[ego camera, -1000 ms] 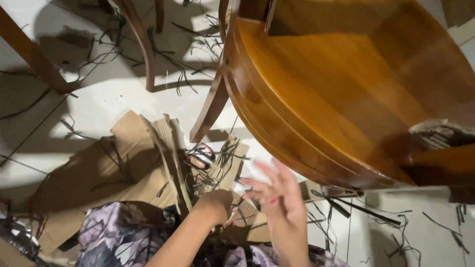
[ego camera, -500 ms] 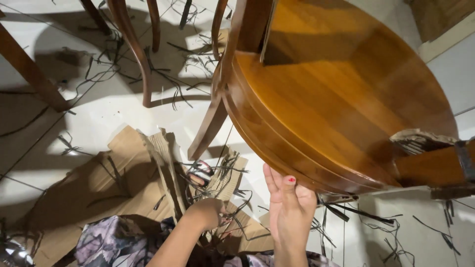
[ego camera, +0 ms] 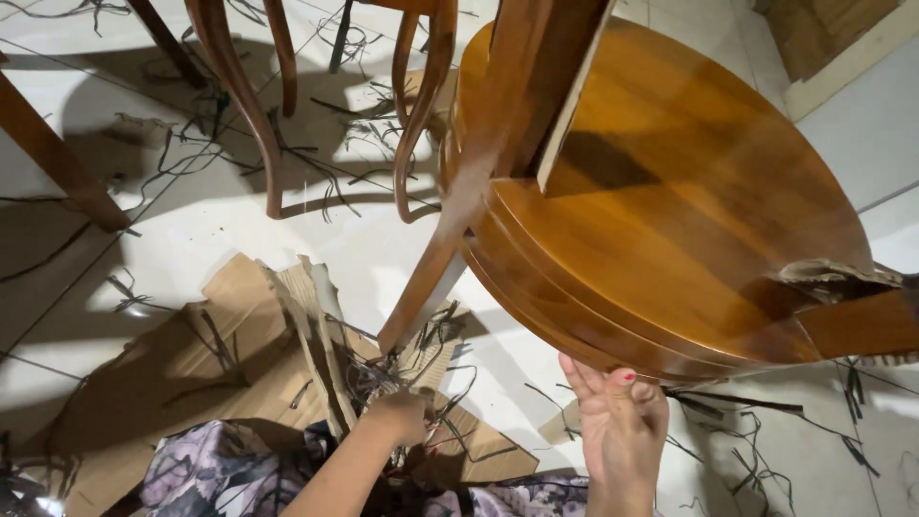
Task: Wrapping a wooden table leg with protective cardboard and securing it with plastic ties.
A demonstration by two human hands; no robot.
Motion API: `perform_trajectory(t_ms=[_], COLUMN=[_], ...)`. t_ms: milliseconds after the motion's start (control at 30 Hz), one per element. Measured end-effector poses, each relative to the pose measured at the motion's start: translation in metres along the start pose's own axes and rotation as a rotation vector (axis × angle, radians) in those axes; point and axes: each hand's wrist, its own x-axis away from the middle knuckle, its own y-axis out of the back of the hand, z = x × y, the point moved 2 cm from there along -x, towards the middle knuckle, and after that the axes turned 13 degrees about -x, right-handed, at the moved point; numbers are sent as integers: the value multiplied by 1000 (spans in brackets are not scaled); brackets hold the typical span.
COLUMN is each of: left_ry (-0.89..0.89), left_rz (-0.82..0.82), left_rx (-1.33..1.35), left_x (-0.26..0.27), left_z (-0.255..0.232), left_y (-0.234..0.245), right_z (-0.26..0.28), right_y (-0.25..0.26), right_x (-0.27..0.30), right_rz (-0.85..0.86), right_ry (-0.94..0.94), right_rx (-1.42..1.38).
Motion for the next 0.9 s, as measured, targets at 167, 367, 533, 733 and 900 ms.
perform_trajectory(t_ms=[167, 367, 533, 733, 900], left_ry=[-87, -99, -159, -184, -111], left_rz=[49, 105, 68, 109, 106], left_rx=[8, -3, -59, -159, -124], left_x=[-28, -13, -18, 5, 25], left_z=[-2, -16, -28, -45, -63], left_y=[-35, -34, -57, -50, -30], right_z=[15, 28, 42, 43, 39], right_y=[18, 42, 49, 71, 33], right_x=[3, 4, 1, 5, 10], right_rz=[22, 12, 99, 142, -34], right_ry=[-18, -18, -19, 30, 42], right_rx=[-44, -82, -63, -163, -18])
